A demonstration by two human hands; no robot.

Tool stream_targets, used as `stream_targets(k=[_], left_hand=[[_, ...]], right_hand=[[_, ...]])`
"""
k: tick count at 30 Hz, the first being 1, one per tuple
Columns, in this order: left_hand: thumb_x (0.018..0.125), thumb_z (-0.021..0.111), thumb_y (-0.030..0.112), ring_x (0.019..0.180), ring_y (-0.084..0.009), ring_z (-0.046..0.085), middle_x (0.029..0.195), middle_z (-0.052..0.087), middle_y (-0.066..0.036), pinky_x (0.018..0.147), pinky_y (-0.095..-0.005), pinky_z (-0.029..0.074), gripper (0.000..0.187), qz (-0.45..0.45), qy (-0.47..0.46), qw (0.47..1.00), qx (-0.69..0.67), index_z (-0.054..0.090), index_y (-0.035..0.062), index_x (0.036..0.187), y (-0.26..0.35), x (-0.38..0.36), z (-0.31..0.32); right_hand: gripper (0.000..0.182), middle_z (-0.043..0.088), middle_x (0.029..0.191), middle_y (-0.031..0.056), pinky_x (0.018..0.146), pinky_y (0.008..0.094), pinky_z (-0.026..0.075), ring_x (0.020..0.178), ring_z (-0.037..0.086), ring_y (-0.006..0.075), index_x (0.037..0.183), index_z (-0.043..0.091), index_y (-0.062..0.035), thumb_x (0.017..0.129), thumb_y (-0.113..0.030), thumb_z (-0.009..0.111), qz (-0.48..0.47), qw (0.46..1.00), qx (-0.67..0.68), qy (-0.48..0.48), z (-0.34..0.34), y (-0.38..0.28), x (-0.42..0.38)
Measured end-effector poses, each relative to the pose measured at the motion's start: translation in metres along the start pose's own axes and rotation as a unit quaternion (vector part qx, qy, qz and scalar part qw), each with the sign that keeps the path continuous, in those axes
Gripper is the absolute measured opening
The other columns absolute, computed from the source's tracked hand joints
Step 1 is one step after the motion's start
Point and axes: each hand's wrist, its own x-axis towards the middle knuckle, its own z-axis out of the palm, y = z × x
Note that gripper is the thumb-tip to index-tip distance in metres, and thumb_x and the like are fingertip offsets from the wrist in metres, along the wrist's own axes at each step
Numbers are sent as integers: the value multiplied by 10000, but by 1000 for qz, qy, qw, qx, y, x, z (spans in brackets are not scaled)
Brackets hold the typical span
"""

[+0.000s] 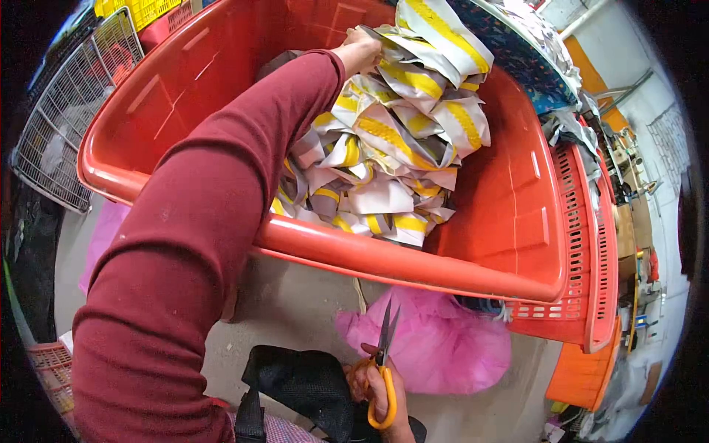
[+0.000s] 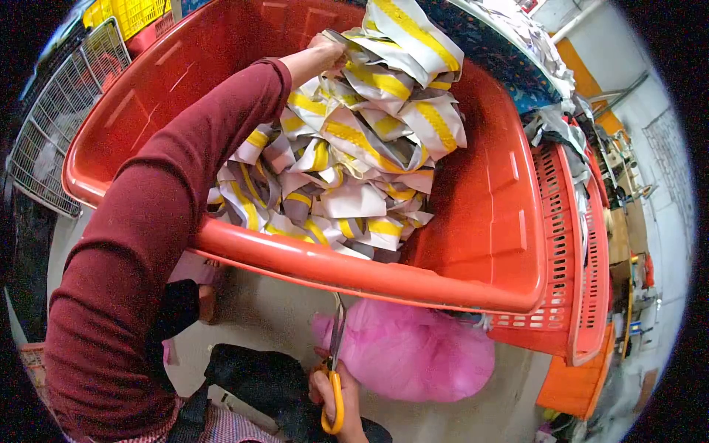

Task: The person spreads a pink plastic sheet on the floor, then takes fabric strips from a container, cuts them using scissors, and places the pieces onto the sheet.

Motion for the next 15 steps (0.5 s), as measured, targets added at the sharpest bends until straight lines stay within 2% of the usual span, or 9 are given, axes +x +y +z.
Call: stream_targets(k=[2,3,5,6,7,8,11,13,15], left_hand=[[744,702,150,491,-169,608,637,639,-100,430,-307,491,145,-28,20,999,15,629,29,714,-3,-11,6],[732,703,154,551,-178,626,697,655,-118,480,-307,508,153,105,109,983,104,626,25,704,-11,-21,6],[735,675,116,739,-210,661,829,670,-148,616,-339,544,114,106,52,991,55,624,15,753,11,-22,-11],[735,675,116,739,-210,661,829,670,-148,616,-339,544,114,110,52,991,54,624,15,753,22,-28,-18],[786,620,105,725,-197,666,795,660,-124,604,-327,545,95,78,-5,987,-137,635,13,801,26,-26,-19],[838,566,95,710,-185,670,761,651,-99,593,-314,546,116,44,-60,943,-323,645,11,848,31,-26,-24],[869,521,87,746,-189,660,882,659,-85,609,-337,550,155,141,-92,964,-205,655,36,930,40,-10,-55],[894,539,138,763,-215,660,856,667,-79,624,-351,545,147,105,-181,952,-223,655,60,940,94,-74,-95],[905,532,206,771,-199,658,869,672,-58,698,-351,553,199,189,-206,945,-168,661,67,966,167,-125,-135]], right_hand=[[469,466,707,35,510,261,408,540,460,130,1284,386,46,951,-263,503,3,1000,8,2,3,-5,-2],[483,466,711,36,511,256,406,552,468,134,1289,385,41,946,-272,516,24,1000,0,11,3,-9,-3],[497,467,714,38,513,252,405,564,476,137,1295,384,36,941,-281,528,40,999,-8,15,3,-11,-2],[495,467,718,40,511,244,399,568,479,136,1300,387,28,937,-275,533,45,999,8,21,2,-13,-3],[494,468,722,42,509,237,394,573,483,135,1306,389,19,933,-269,538,52,998,25,29,3,-13,-8],[494,468,722,42,509,237,394,573,483,135,1306,389,19,933,-269,538,50,998,25,30,1,-12,-12],[418,469,710,31,459,236,381,534,460,101,1301,417,-12,933,-188,510,28,996,-12,81,-10,-11,-12],[402,460,690,22,441,233,372,512,442,94,1294,423,-16,943,-196,501,-13,996,-5,86,-15,-8,-11],[387,450,669,13,422,231,362,491,425,87,1288,428,-20,953,-203,493,-48,994,0,95,-14,-7,-18]])
